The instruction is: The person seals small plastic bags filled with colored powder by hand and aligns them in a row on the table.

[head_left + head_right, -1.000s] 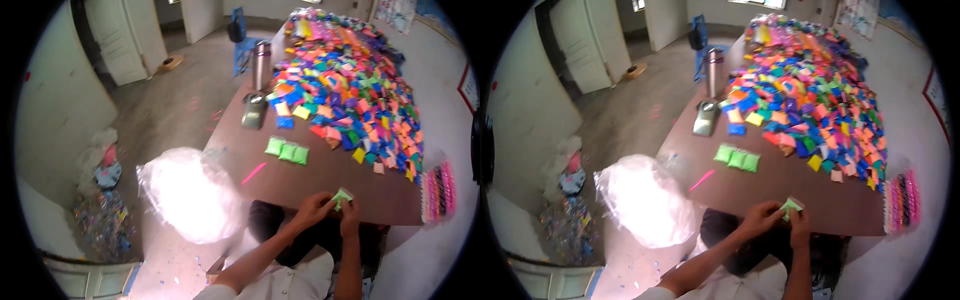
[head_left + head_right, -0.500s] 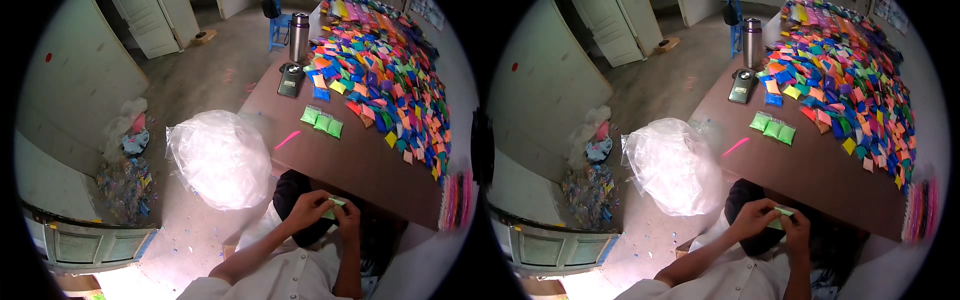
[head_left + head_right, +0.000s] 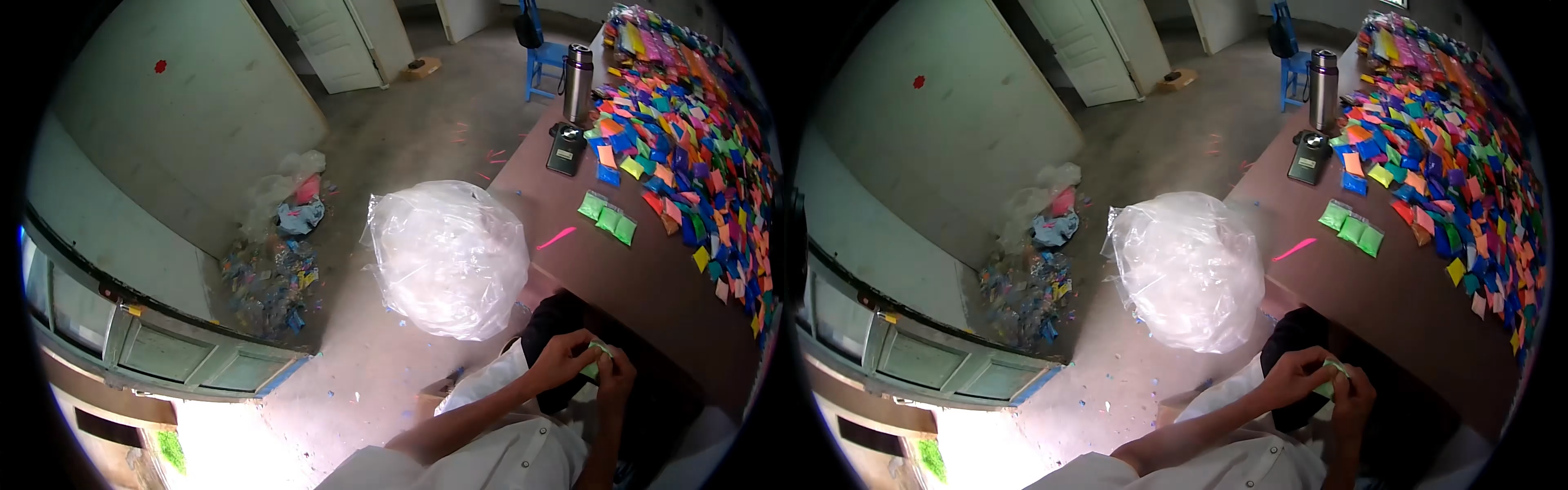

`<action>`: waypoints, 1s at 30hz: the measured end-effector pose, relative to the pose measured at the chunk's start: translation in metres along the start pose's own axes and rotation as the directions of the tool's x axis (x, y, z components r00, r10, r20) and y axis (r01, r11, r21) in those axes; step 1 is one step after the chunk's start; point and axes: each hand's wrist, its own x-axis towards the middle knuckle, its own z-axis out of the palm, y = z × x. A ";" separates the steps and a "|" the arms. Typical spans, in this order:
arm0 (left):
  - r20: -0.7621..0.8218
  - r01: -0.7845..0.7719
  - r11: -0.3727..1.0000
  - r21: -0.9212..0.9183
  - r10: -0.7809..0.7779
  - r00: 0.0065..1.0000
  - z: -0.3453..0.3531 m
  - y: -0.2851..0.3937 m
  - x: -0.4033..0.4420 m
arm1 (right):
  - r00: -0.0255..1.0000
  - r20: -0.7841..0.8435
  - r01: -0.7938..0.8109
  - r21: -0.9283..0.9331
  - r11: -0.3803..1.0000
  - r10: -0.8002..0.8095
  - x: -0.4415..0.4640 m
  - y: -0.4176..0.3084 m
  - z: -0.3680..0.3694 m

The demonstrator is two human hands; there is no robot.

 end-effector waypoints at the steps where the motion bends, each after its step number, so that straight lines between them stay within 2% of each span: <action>1: -0.006 -0.002 1.000 0.000 0.002 1.000 -0.001 0.001 -0.003 | 1.000 0.006 0.002 0.000 1.000 -0.002 -0.002 0.001 0.002; 4: -0.033 -0.007 0.996 0.092 0.010 0.999 -0.008 0.008 -0.010 | 0.998 -0.001 0.056 -0.064 0.996 -0.056 -0.001 -0.005 0.010; 6: -0.087 -0.171 0.949 0.266 0.200 0.976 -0.011 0.012 -0.015 | 0.996 0.001 0.088 -0.098 0.991 -0.088 -0.001 -0.017 0.016; 7: -0.090 -0.174 0.948 0.266 0.204 0.975 -0.013 0.014 -0.016 | 0.996 0.004 0.093 -0.099 0.991 -0.093 -0.002 -0.015 0.016; 9: -0.085 -0.389 0.811 0.437 0.468 0.880 -0.015 0.019 -0.017 | 0.997 0.073 0.020 -0.085 0.996 -0.013 -0.005 -0.012 0.013; 10: -0.085 -0.394 0.810 0.434 0.472 0.878 -0.015 0.022 -0.019 | 0.997 0.073 0.024 -0.089 0.996 -0.017 -0.006 -0.014 0.011; 12: -0.063 -0.211 0.945 0.250 0.233 0.970 -0.013 0.029 -0.024 | 0.997 0.083 0.007 -0.032 0.999 -0.005 -0.008 -0.021 0.010; 13: -0.059 -0.219 0.943 0.250 0.240 0.969 -0.011 0.031 -0.025 | 0.997 0.078 0.014 -0.034 0.999 -0.011 -0.009 -0.022 0.009; 15: -0.023 -0.142 0.982 0.122 0.145 0.989 -0.005 0.034 -0.028 | 0.996 0.050 0.078 -0.074 0.994 -0.075 -0.011 -0.021 0.005; 19: -0.001 -0.163 0.972 0.170 0.166 0.986 -0.003 0.029 -0.026 | 0.989 0.008 0.146 -0.157 0.977 -0.147 -0.015 -0.028 0.007; 22: -0.005 -0.208 0.952 0.223 0.214 0.977 -0.003 0.030 -0.023 | 0.994 -0.020 0.102 -0.136 0.985 -0.106 -0.017 -0.019 0.006; 24: 0.016 -0.447 0.804 0.393 0.480 0.877 -0.003 0.032 -0.018 | 1.000 -0.011 -0.027 0.042 0.999 0.027 -0.013 -0.011 0.005; 25: 0.017 -0.442 0.807 0.393 0.474 0.880 -0.003 0.033 -0.014 | 0.999 -0.012 -0.034 0.044 0.998 0.034 -0.009 -0.010 0.004; 27: 0.024 -0.522 0.732 0.438 0.571 0.820 0.002 0.036 0.000 | 0.996 -0.056 0.071 0.116 0.991 -0.065 0.004 -0.013 0.002; 28: 0.039 -0.526 0.737 0.423 0.566 0.824 0.004 0.041 0.006 | 0.996 -0.076 0.064 0.109 0.992 -0.056 0.011 -0.012 -0.001; 29: 0.025 -0.360 0.882 0.305 0.370 0.929 0.004 0.045 0.012 | 0.996 -0.066 0.071 0.071 0.995 -0.067 0.018 -0.010 -0.007; 30: 0.062 -0.156 0.972 0.177 0.147 0.987 0.006 0.049 0.017 | 0.995 -0.071 0.068 0.022 0.997 -0.067 0.022 -0.008 -0.016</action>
